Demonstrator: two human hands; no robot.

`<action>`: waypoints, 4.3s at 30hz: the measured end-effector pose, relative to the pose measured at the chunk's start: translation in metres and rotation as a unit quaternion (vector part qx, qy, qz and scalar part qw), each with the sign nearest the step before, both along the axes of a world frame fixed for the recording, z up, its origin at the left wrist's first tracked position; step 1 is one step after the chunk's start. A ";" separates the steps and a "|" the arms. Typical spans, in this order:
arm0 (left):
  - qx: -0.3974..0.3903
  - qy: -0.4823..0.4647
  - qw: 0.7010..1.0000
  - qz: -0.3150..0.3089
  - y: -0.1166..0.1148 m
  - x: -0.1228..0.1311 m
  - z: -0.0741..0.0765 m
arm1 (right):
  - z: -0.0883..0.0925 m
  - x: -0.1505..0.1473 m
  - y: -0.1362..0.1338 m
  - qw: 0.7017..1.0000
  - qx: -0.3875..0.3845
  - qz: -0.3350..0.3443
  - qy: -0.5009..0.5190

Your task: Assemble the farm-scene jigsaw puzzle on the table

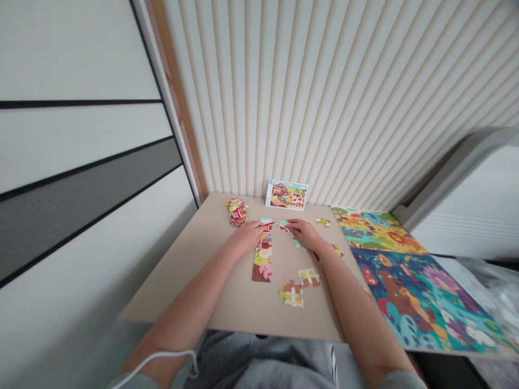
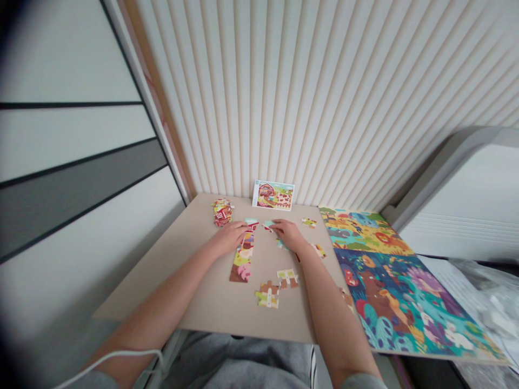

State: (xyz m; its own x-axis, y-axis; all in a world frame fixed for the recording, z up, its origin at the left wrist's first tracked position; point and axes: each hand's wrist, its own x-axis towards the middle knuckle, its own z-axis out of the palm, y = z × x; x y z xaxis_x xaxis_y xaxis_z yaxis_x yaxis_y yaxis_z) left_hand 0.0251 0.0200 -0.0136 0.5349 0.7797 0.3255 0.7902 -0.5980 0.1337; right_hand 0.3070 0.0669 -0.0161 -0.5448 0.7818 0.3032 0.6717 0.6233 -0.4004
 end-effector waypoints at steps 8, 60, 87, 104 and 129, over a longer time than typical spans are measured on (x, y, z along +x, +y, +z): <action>-0.003 -0.004 1.000 -0.005 0.001 -0.001 0.000 | 0.008 0.017 0.000 1.000 -0.020 -0.012 -0.009; 0.036 -0.043 0.998 -0.011 -0.007 0.006 0.006 | 0.020 0.019 -0.060 0.949 -0.138 -0.056 0.277; -0.005 -0.073 0.990 -0.123 -0.026 0.032 0.021 | 0.016 -0.010 -0.068 0.969 -0.116 -0.021 0.217; 0.035 -0.046 0.998 -0.012 -0.015 0.020 0.011 | -0.001 0.018 -0.041 0.993 0.007 -0.079 -0.092; 0.057 -0.094 0.992 0.067 -0.011 0.012 0.014 | 0.032 0.074 -0.034 0.928 0.075 -0.286 0.227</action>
